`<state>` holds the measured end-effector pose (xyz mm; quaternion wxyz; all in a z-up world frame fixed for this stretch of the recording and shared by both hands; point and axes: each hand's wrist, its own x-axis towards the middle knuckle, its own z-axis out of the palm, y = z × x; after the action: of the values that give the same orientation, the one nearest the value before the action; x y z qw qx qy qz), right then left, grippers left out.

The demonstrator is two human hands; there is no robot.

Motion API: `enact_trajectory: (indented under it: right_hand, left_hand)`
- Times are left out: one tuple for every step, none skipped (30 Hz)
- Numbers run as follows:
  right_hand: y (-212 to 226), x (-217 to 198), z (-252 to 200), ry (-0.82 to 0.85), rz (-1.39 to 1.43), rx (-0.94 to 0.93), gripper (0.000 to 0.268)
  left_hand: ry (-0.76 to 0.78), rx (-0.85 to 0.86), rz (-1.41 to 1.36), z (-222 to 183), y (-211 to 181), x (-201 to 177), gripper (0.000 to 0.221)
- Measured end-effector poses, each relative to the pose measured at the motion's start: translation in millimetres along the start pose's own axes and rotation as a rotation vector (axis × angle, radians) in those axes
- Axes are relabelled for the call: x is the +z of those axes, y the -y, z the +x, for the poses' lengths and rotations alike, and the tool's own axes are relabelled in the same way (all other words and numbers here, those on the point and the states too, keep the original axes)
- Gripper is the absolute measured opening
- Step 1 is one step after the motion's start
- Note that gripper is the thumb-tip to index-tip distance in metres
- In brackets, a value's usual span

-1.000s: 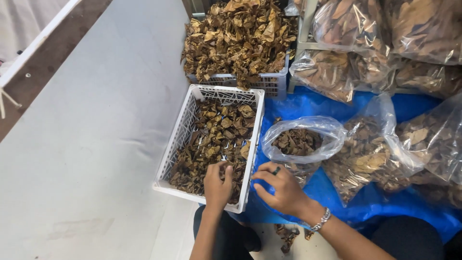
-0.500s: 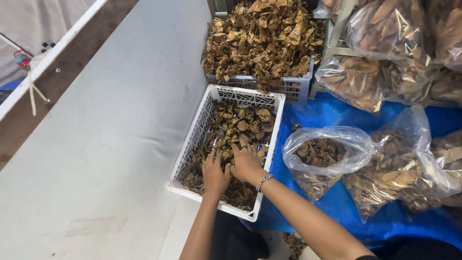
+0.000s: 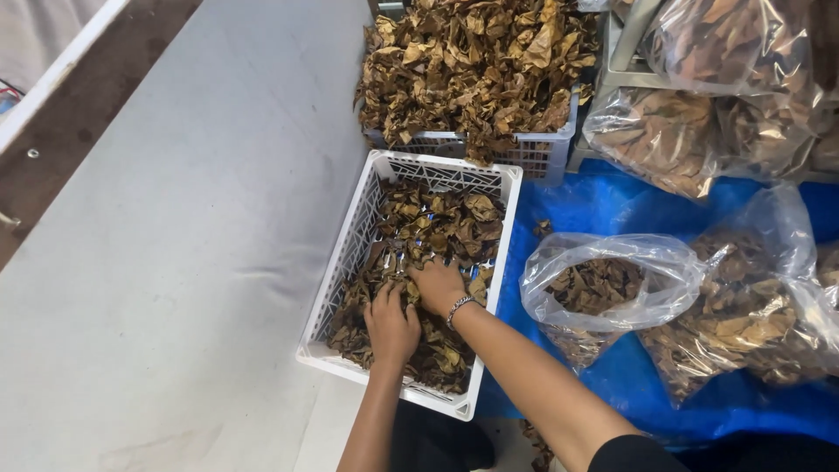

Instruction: The person sorts dried leaves by hand from a white basket and a storage crate into a clear plastic bag.

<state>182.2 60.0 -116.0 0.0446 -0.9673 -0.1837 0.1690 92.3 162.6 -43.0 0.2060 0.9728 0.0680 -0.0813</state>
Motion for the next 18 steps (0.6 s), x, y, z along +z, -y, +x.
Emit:
enact_trajectory:
  right_hand:
    - [-1.0,9.7,3.2,0.0,0.0,0.001,0.058]
    - [-1.8,19.4,6.0,-0.033,0.072,-0.001,0.054]
    - [-2.7,29.2,8.5,-0.067,0.144,-0.002,0.051]
    - [-2.8,29.2,8.5,-0.066,0.144,-0.001,0.051]
    - [-1.9,30.0,7.8,-0.071,0.177,-0.031,0.047]
    - [-0.9,30.8,7.0,-0.076,0.21,-0.061,0.043]
    - [-1.1,32.6,7.2,-0.076,0.21,-0.062,0.043]
    - [-1.3,34.1,7.1,-0.075,0.229,-0.058,0.041]
    - [-2.3,33.8,8.7,-0.079,0.246,-0.054,0.039]
    - [-2.0,19.6,-0.8,-0.083,0.244,-0.054,0.039]
    - [-1.7,6.4,-11.4,-0.074,0.283,-0.05,0.036]
    - [-1.3,-6.6,-21.8,-0.066,0.323,-0.047,0.033]
    - [-1.9,-9.0,-22.5,-0.068,0.322,-0.046,0.033]
    - [-2.3,-11.3,-23.1,-0.091,0.333,-0.054,0.034]
    - [-2.5,-12.9,-24.0,-0.111,0.342,-0.064,0.034]
    - [-2.6,-21.6,-26.9,-0.111,0.341,-0.064,0.034]
    - [-2.1,-29.8,-30.3,-0.045,0.367,-0.034,0.041]
    - [-1.8,-37.8,-33.6,0.021,0.392,-0.003,0.052]
  left_hand:
    - [0.0,0.001,0.0,0.2,0.5,0.8,0.043]
    - [-0.005,-0.002,-0.009,0.1,1.1,1.5,0.043]
    - [-0.011,-0.004,-0.019,-0.2,1.5,2.3,0.042]
    - [-0.01,-0.003,-0.02,1.3,2.1,3.4,0.042]
    - [-0.017,0.001,-0.028,1.7,3.5,4.7,0.042]
    - [-0.025,0.005,-0.037,1.9,4.8,5.9,0.041]
    - [-0.025,0.004,-0.037,1.7,6.4,7.7,0.041]
    - [-0.027,0.004,-0.037,1.2,7.9,9.3,0.04]
    - [-0.032,0.006,-0.038,2.7,8.6,10.0,0.039]
    - [-0.035,0.008,-0.038,2.9,7.7,9.0,0.039]
    - [-0.048,0.007,-0.037,2.3,6.9,8.6,0.039]
    - [-0.06,0.007,-0.035,1.9,6.2,8.2,0.039]
    - [-0.062,0.009,-0.036,3.4,8.2,11.1,0.039]
    - [-0.089,0.023,-0.076,5.1,10.4,14.0,0.041]
    - [-0.117,0.036,-0.116,5.9,12.8,17.5,0.043]
    - [-0.118,0.035,-0.118,4.1,10.2,14.2,0.043]
    - [-0.152,0.042,-0.167,1.5,8.0,11.2,0.047]
    - [-0.186,0.049,-0.217,-0.9,5.7,8.3,0.05]
